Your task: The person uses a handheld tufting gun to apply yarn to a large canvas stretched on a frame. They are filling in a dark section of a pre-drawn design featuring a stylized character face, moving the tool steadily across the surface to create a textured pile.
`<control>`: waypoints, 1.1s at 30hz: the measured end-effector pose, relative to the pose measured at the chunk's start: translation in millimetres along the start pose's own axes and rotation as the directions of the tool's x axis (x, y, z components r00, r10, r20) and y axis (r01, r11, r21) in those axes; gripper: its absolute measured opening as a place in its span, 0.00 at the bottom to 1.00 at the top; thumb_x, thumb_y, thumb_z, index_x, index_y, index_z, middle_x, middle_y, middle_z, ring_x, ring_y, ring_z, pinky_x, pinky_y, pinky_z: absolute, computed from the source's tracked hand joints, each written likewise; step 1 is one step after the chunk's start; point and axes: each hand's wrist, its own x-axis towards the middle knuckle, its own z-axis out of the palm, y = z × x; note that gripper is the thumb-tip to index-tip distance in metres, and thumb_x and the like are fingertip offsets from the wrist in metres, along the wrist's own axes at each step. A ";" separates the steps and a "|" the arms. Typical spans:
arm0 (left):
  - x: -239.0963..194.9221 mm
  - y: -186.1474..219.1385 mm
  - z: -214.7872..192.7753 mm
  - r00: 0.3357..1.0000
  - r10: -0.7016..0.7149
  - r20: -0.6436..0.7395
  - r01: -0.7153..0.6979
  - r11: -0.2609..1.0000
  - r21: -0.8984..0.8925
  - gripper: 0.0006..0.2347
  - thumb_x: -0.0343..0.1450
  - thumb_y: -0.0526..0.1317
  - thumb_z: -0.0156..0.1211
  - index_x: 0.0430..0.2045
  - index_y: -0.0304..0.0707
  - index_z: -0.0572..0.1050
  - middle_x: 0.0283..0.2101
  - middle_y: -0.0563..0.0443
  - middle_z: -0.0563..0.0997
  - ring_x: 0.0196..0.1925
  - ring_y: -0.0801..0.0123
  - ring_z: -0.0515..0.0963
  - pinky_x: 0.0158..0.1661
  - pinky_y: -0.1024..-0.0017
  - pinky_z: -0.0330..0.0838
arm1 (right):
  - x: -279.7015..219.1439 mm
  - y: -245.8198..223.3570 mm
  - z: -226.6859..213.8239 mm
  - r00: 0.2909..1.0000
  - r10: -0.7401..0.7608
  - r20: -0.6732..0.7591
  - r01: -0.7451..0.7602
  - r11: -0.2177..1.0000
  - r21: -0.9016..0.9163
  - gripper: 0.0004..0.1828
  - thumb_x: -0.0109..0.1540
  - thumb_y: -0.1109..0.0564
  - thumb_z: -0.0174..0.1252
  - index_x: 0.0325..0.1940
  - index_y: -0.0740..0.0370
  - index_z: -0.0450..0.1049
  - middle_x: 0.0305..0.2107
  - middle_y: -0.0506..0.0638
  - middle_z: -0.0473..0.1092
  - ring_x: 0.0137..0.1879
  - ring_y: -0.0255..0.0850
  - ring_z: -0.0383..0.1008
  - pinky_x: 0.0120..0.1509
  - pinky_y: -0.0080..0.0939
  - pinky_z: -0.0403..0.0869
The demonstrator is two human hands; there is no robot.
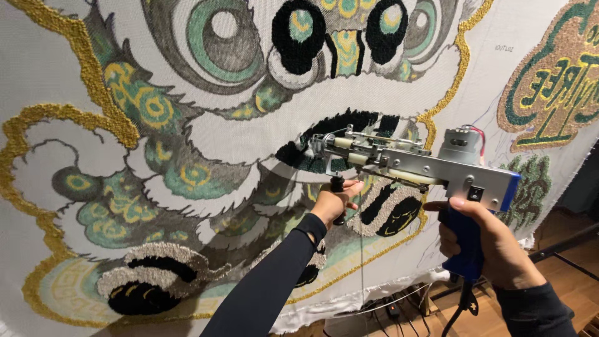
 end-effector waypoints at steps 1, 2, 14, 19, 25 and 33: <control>1.2 -3.7 3.1 1.000 0.000 -0.014 0.000 1.000 0.005 0.18 0.68 0.47 0.68 0.47 0.37 0.82 0.44 0.52 0.84 0.25 0.76 0.79 0.21 0.77 0.65 | -1.9 1.7 -7.4 0.999 -0.026 0.035 0.026 1.000 -0.001 0.23 0.73 0.41 0.53 0.40 0.65 0.66 0.22 0.51 0.64 0.26 0.43 0.65 0.29 0.44 0.65; 4.9 -7.5 7.7 1.000 0.000 -0.025 0.001 1.000 0.011 0.17 0.68 0.47 0.68 0.46 0.36 0.82 0.42 0.51 0.84 0.25 0.76 0.78 0.21 0.77 0.65 | -3.6 2.5 -12.0 0.996 -0.053 0.068 0.054 0.999 -0.001 0.24 0.74 0.40 0.53 0.38 0.64 0.66 0.21 0.51 0.64 0.26 0.43 0.65 0.30 0.45 0.66; -0.5 -10.7 17.2 0.996 0.082 -0.036 -0.081 0.996 0.035 0.13 0.70 0.44 0.65 0.44 0.36 0.83 0.40 0.52 0.86 0.24 0.79 0.77 0.26 0.76 0.74 | -19.1 -6.3 10.7 0.993 0.028 -0.117 -0.030 0.999 -0.016 0.22 0.66 0.41 0.50 0.42 0.64 0.71 0.16 0.49 0.61 0.20 0.38 0.60 0.24 0.41 0.61; -8.7 -14.9 8.2 0.996 -0.011 -0.089 0.019 0.996 0.088 0.15 0.71 0.48 0.63 0.47 0.40 0.82 0.40 0.51 0.87 0.19 0.76 0.76 0.21 0.76 0.67 | -22.0 -12.9 43.8 0.988 0.106 -0.116 -0.108 0.994 -0.009 0.29 0.63 0.40 0.50 0.52 0.68 0.75 0.15 0.45 0.59 0.19 0.36 0.59 0.24 0.37 0.59; 2.7 -26.9 -5.1 0.996 -0.025 -0.082 0.032 0.996 0.086 0.15 0.71 0.47 0.64 0.45 0.37 0.82 0.40 0.51 0.87 0.19 0.77 0.77 0.19 0.76 0.64 | -14.9 -12.2 53.0 0.989 0.102 -0.103 -0.106 0.994 -0.029 0.30 0.63 0.40 0.49 0.52 0.69 0.76 0.14 0.46 0.59 0.19 0.36 0.58 0.24 0.37 0.59; 11.8 -28.8 -10.9 0.993 -0.038 -0.114 0.043 0.998 0.045 0.17 0.69 0.47 0.66 0.48 0.36 0.81 0.40 0.50 0.87 0.19 0.76 0.76 0.19 0.76 0.63 | -5.8 -10.1 55.7 0.987 0.122 -0.104 -0.124 0.992 -0.003 0.29 0.63 0.40 0.49 0.50 0.69 0.76 0.14 0.45 0.59 0.19 0.35 0.58 0.24 0.37 0.59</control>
